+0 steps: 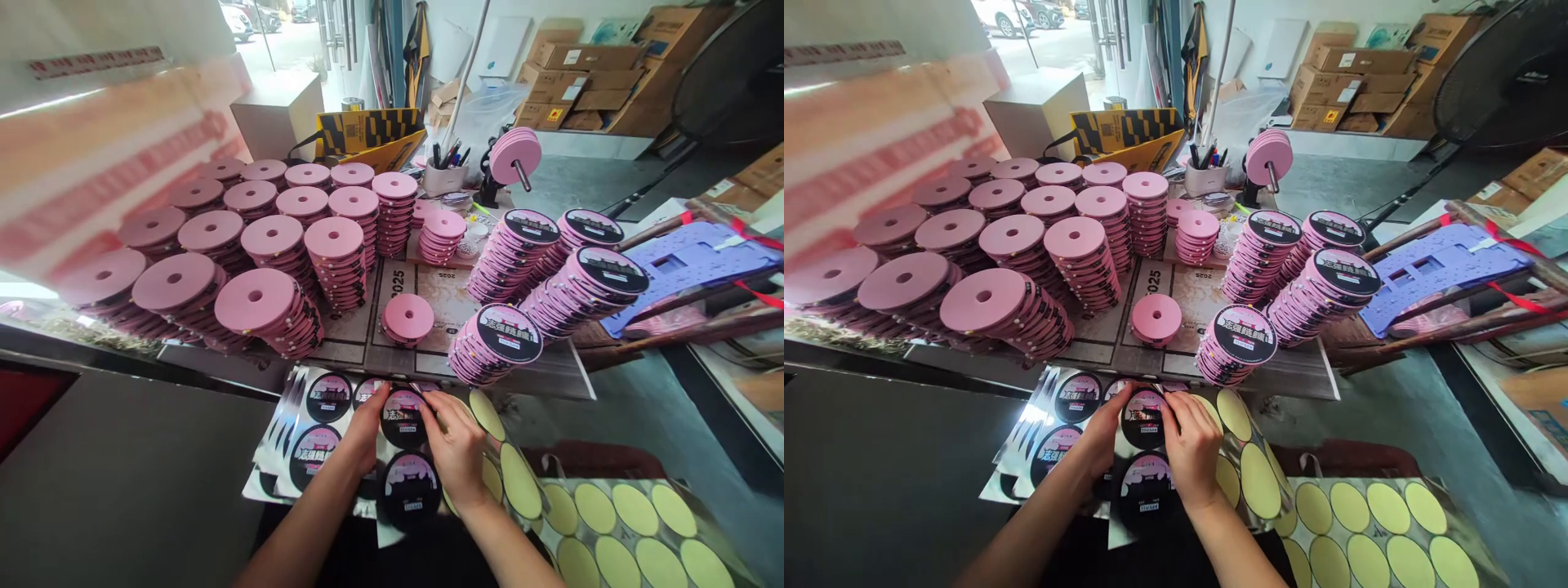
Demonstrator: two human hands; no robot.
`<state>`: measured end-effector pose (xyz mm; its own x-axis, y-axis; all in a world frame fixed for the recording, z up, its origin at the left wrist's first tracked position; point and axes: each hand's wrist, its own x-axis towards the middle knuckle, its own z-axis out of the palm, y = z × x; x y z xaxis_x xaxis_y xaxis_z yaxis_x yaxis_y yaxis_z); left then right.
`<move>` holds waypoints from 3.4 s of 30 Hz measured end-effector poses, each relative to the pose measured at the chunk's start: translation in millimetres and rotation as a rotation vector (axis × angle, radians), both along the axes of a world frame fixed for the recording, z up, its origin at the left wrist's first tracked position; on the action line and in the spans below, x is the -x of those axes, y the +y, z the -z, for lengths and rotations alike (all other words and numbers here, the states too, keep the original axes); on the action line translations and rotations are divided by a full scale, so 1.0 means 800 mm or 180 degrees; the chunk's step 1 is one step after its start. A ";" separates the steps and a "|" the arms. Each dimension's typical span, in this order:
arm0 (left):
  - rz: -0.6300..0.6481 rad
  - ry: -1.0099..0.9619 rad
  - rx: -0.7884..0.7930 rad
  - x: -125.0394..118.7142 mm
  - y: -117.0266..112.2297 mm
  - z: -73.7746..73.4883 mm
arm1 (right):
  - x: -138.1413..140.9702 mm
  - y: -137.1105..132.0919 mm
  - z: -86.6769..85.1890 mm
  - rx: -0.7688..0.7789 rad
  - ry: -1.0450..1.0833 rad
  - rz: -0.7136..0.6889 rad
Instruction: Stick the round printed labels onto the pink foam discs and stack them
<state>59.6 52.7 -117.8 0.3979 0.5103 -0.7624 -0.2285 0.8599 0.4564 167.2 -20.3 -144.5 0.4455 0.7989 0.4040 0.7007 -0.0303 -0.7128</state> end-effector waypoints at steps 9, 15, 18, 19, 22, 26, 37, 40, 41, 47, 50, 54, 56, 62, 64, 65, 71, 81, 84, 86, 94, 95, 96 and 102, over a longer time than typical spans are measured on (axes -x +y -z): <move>0.0282 -0.0144 0.0218 0.009 0.001 -0.016 | 0.010 -0.002 -0.002 -0.0208 -0.0672 -0.0248; 0.0550 0.0398 -0.0332 0.018 0.006 0.000 | 0.019 0.000 -0.021 0.0058 -0.0657 -0.0335; 0.0793 0.1038 -0.0786 0.037 0.025 0.011 | 0.033 -0.007 -0.046 -0.0132 -0.0626 -0.0971; 0.0896 0.1309 -0.0970 0.045 0.033 0.013 | 0.037 -0.010 -0.055 -0.0230 -0.0485 -0.1236; 0.1136 0.2278 -0.1664 0.072 0.050 0.011 | 0.038 -0.011 -0.073 -0.0211 0.0375 -0.1688; 0.1254 0.3468 -0.2723 0.086 0.050 -0.011 | 0.009 0.006 -0.072 0.0469 0.2049 -0.1173; 0.1560 0.3598 -0.4374 -0.043 0.115 -0.043 | -0.030 0.019 -0.076 0.0702 0.3959 -0.0686; 0.1588 0.3446 -0.4396 -0.054 0.119 -0.033 | -0.028 0.015 -0.072 0.0654 0.3966 -0.0590; 0.1469 0.3382 -0.4536 -0.054 0.115 -0.031 | -0.029 0.014 -0.071 0.0625 0.3979 -0.0545; 0.0813 0.2296 -0.5116 -0.044 0.066 -0.035 | -0.042 0.010 -0.084 0.0339 0.4084 -0.0322; 0.0365 0.1738 -0.4624 -0.031 0.046 -0.047 | -0.047 0.009 -0.099 0.0137 0.4035 -0.0154; 0.0108 0.1224 -0.3846 -0.015 0.048 -0.050 | -0.043 0.013 -0.110 0.0049 0.4099 -0.0135; 0.0123 0.1328 -0.3632 -0.014 0.065 -0.047 | -0.038 0.014 -0.109 0.0092 0.4177 -0.0176; 0.0213 0.1877 -0.3745 -0.045 0.122 -0.050 | -0.030 0.010 -0.097 0.0271 0.4264 -0.0189; 0.0207 0.2071 -0.3821 -0.055 0.131 -0.048 | -0.030 0.011 -0.093 0.0281 0.4254 -0.0148; 0.0190 0.2161 -0.3855 -0.058 0.132 -0.046 | -0.029 0.013 -0.091 0.0282 0.4244 -0.0145; 0.0207 0.2121 -0.4021 -0.052 0.120 -0.057 | -0.023 0.019 -0.090 0.0336 0.4188 -0.0308; 0.0156 0.0033 -0.2047 -0.008 0.032 -0.083 | -0.034 0.030 -0.119 0.0083 0.4094 -0.0126; 0.0328 -0.0506 -0.1193 0.003 0.008 -0.079 | -0.028 0.026 -0.109 0.0299 0.4297 -0.0039; 0.0375 -0.0627 -0.1053 0.008 -0.001 -0.077 | -0.027 0.022 -0.105 0.0381 0.4366 0.0002; 0.0212 -0.0893 -0.0834 0.013 -0.010 -0.076 | -0.056 0.025 -0.112 0.0628 0.3922 -0.0082; 0.0184 -0.0920 -0.0780 0.013 -0.011 -0.076 | -0.058 0.026 -0.111 0.0646 0.3885 -0.0105; 0.0166 -0.0944 -0.0732 0.014 -0.012 -0.077 | -0.059 0.026 -0.110 0.0662 0.3846 -0.0133; 0.0265 -0.0994 -0.0742 0.018 -0.016 -0.078 | -0.061 0.028 -0.110 0.0740 0.3567 -0.0418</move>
<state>45.0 40.2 -55.0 0.6396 0.6116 -0.4658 -0.3211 0.7630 0.5610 216.1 2.0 -56.3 0.3692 0.8691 -0.3292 -0.3150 -0.2162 -0.9241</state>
